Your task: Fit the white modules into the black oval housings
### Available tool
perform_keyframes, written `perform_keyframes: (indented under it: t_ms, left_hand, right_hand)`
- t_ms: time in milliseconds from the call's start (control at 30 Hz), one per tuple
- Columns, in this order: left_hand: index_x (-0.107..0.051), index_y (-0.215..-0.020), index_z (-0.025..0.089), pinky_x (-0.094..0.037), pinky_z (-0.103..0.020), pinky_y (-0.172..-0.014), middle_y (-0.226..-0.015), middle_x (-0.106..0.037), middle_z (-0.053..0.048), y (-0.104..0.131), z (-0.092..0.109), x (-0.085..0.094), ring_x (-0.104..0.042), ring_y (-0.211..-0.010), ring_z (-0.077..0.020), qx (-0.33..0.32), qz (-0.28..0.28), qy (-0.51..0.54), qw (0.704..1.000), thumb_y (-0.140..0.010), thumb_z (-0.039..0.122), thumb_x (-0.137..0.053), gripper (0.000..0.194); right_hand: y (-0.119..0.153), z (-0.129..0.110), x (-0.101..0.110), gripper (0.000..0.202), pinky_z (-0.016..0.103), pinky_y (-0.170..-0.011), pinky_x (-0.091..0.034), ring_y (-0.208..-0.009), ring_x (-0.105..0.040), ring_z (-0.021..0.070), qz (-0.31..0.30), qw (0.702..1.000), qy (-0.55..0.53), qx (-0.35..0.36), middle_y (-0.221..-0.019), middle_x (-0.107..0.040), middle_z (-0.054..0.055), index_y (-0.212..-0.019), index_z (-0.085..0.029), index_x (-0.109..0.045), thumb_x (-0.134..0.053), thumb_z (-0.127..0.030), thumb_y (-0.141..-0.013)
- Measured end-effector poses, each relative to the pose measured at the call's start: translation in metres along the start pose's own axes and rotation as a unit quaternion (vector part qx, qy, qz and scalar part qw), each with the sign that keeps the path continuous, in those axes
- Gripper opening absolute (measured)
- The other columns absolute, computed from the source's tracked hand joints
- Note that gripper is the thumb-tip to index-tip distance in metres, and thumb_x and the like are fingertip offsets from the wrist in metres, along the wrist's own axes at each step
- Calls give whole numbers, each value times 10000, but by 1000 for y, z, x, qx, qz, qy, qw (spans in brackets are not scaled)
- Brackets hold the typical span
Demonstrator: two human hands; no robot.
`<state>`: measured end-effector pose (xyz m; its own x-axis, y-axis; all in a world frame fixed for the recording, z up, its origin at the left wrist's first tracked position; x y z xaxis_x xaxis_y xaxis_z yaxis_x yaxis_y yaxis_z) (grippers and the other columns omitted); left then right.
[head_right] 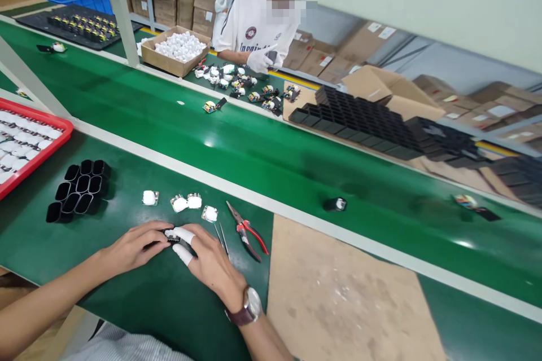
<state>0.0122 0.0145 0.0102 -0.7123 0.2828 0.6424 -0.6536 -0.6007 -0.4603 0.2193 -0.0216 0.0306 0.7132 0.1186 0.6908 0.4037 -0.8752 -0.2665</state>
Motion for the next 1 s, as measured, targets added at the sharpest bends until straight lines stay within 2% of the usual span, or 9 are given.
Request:
perform_keyframes:
  t_ms: [267,400,467,533,633,767,833,900,1000]
  left_hand:
    - [-677,-1240,237,-642,-378,-950,-1314,-702,-128,2,-1,-4,-730,-1106,-232,-15,-12,-25,1000,-1041,136,-618,230]
    - [-757,-1099,232,-631,-387,-982,-1254,-751,-111,-1,-5,-2,-752,-1087,-242,104,16,124,987,-983,191,-723,128]
    - [-761,-1008,207,-660,-355,-901,-1107,-795,-97,-4,-12,2,-783,-978,-232,235,72,274,930,-919,253,-816,113]
    - [-754,-970,182,-678,-338,-832,-968,-809,-81,-6,-18,4,-794,-869,-217,346,122,433,823,-871,311,-873,201]
    - [-770,-960,138,-693,-317,-794,-943,-815,-94,-9,-20,4,-798,-810,-206,422,170,572,682,-810,334,-926,292]
    - [-786,-926,114,-694,-261,-744,-971,-818,-111,-6,-21,-1,-797,-786,-193,461,225,601,613,-719,279,-984,331]
    - [-782,-931,117,-692,-255,-748,-978,-818,-109,-4,-19,-4,-795,-789,-186,468,226,595,613,-711,292,-988,348]
    - [-763,-931,131,-690,-279,-765,-967,-815,-100,-8,-17,-2,-793,-801,-190,460,203,576,645,-730,334,-973,354]
    - [-724,-933,156,-681,-342,-758,-917,-804,-78,-36,-28,21,-778,-767,-200,405,167,432,788,-778,421,-919,364]
  right_hand:
    - [-1,-12,4,412,471,-980,-622,-1124,-698,260,-7,996,84,16,-1254,-726,87,-1471,-267,-565,-593,-230,-1061]
    - [9,-9,19,520,472,-1026,-615,-1219,-687,264,51,996,72,-20,-1335,-703,115,-1575,-252,-443,-578,-261,-1073]
    - [17,-8,26,493,471,-1054,-606,-1262,-672,265,77,993,82,-23,-1362,-691,120,-1561,-252,-465,-566,-267,-1079]
    - [25,-7,30,454,466,-1051,-610,-1258,-678,265,95,991,96,-18,-1357,-696,116,-1528,-249,-508,-566,-277,-1078]
    - [34,-8,30,399,468,-1050,-615,-1219,-700,260,96,988,120,-8,-1335,-711,109,-1476,-235,-559,-564,-276,-1079]
    - [40,-9,26,336,473,-1069,-604,-1218,-705,260,93,985,146,9,-1342,-713,105,-1409,-226,-617,-545,-261,-1082]
    - [40,-8,26,335,471,-1066,-602,-1214,-707,260,91,983,159,9,-1344,-713,103,-1405,-233,-624,-538,-256,-1082]
    - [40,-2,29,363,481,-1063,-598,-1232,-695,271,90,980,179,-5,-1369,-700,113,-1435,-232,-601,-530,-258,-1080]
    - [36,16,37,420,540,-1079,-570,-1295,-646,321,95,966,233,-55,-1418,-659,164,-1487,-188,-545,-504,-268,-1077]
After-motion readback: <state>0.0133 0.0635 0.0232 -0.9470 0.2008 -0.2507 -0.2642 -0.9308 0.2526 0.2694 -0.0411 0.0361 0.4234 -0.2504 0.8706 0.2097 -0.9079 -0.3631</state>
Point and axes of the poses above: each hand's wrist, its own y-axis away from the middle knuckle, its own x-axis out of the back of the hand, z = x × y, the point moved 4 cm from there along -y, towards the middle knuckle
